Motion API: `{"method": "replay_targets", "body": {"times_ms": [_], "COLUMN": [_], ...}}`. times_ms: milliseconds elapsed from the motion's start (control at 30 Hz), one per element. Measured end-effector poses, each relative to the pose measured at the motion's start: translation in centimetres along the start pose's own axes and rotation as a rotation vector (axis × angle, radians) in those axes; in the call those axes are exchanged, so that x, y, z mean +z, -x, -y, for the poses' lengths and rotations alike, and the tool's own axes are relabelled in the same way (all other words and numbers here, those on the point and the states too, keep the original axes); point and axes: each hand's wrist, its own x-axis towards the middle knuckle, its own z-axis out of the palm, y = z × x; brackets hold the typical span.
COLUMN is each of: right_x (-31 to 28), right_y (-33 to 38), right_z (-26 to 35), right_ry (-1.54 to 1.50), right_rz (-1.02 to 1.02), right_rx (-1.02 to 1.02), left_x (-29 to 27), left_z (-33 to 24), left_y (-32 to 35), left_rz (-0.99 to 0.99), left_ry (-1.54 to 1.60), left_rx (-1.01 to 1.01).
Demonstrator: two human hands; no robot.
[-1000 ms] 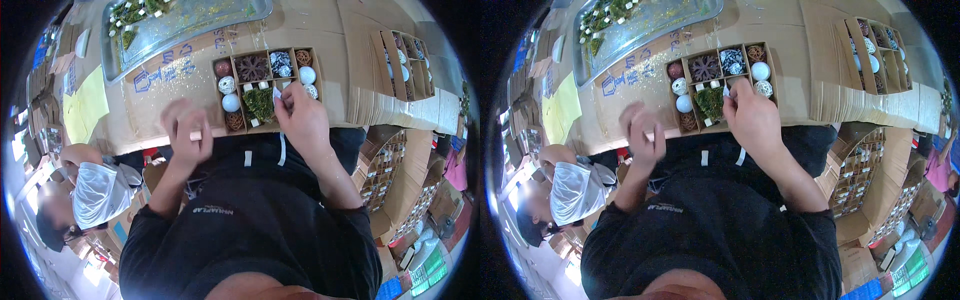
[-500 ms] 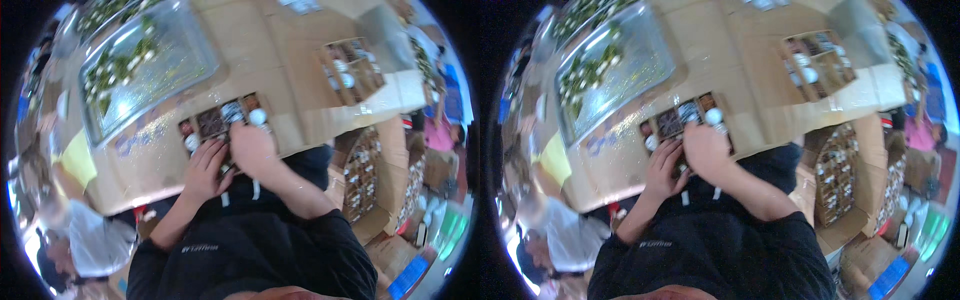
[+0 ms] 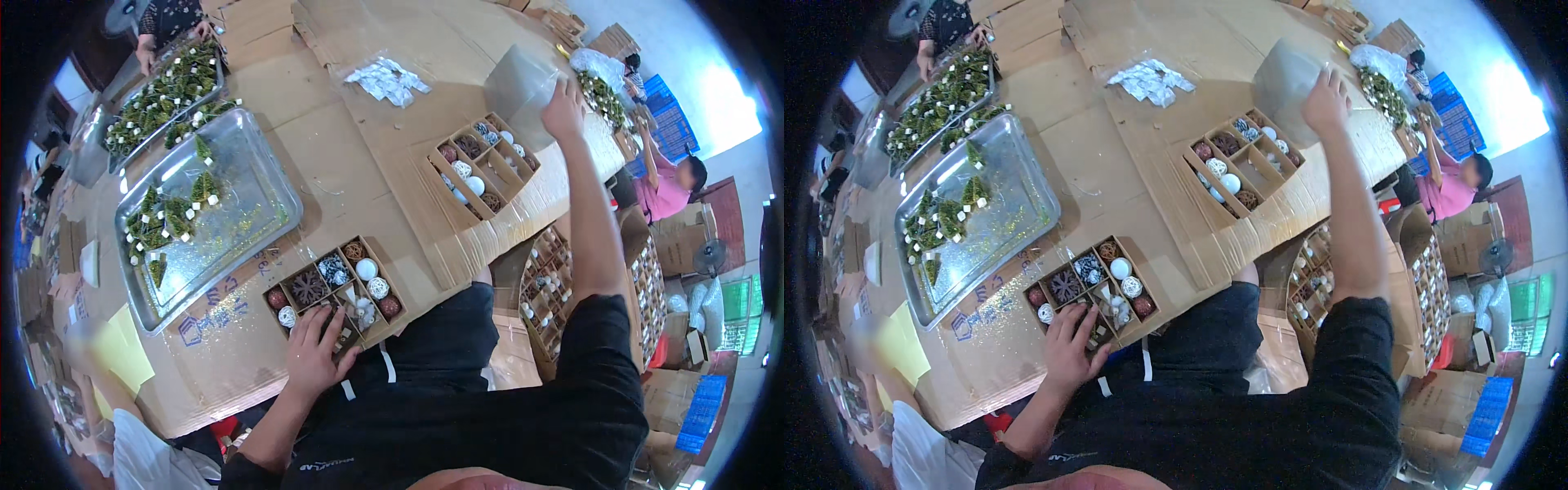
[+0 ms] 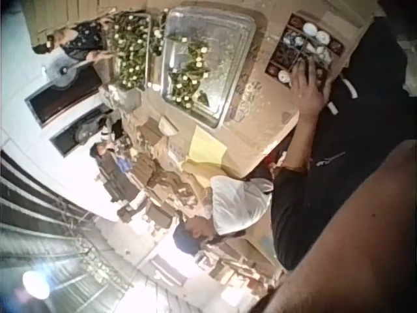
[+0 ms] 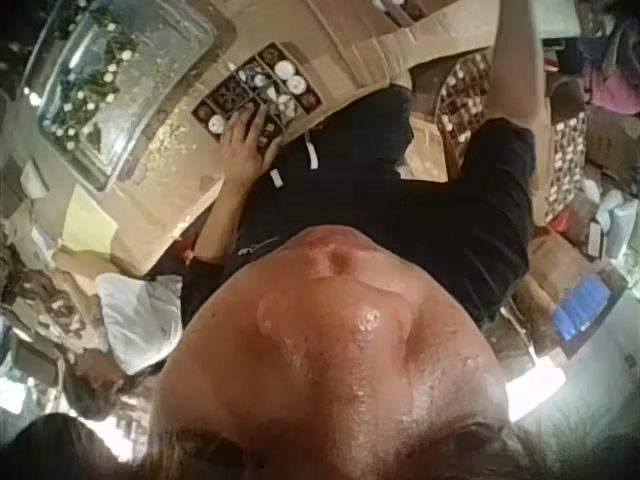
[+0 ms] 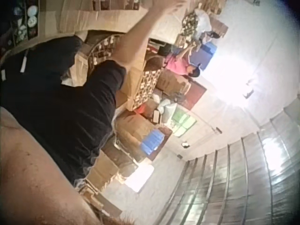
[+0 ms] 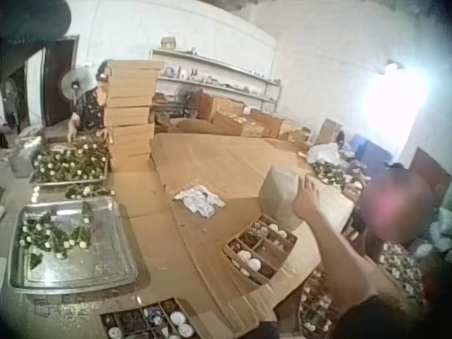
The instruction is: Assembling and packaging various small decorative items like miniature trees, stars, and balls into boxes.
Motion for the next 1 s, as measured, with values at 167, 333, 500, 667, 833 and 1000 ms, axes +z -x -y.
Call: {"method": "replay_targets", "body": {"times_ms": [167, 333, 500, 667, 833, 1000], "right_x": [5.9, 3.7, -6.6, -16.9, -18.1, -9.2], "right_y": [-3.3, -3.4, -3.0, 11.2, 24.9, 30.3], "right_z": [-7.0, -5.4, -2.0, 8.1, 15.2, 20.6], "right_ry": [-0.038, -0.379, -0.679, -1.238, -1.826, -1.485], "right_rz": [0.228, 0.157, -0.37, -0.265, 1.035, 0.776], "right_rx": [-0.05, -0.013, -0.071, -0.145, 0.227, 0.172], "left_x": [-0.1, -0.6, -0.1, -2.1, -6.4, -6.5], "left_z": [0.0, 0.1, 0.1, 0.3, -3.4, 0.5], "left_y": [0.3, 0.9, 0.5, 1.7, 1.1, 1.2], "left_rz": [-0.07, -0.051, -0.026, -0.107, -0.422, -0.295], "left_ry": [0.032, -0.022, 0.003, 0.199, 1.358, 1.351], "left_rx": [-0.001, -0.019, 0.026, 0.043, -0.221, -0.592]}}
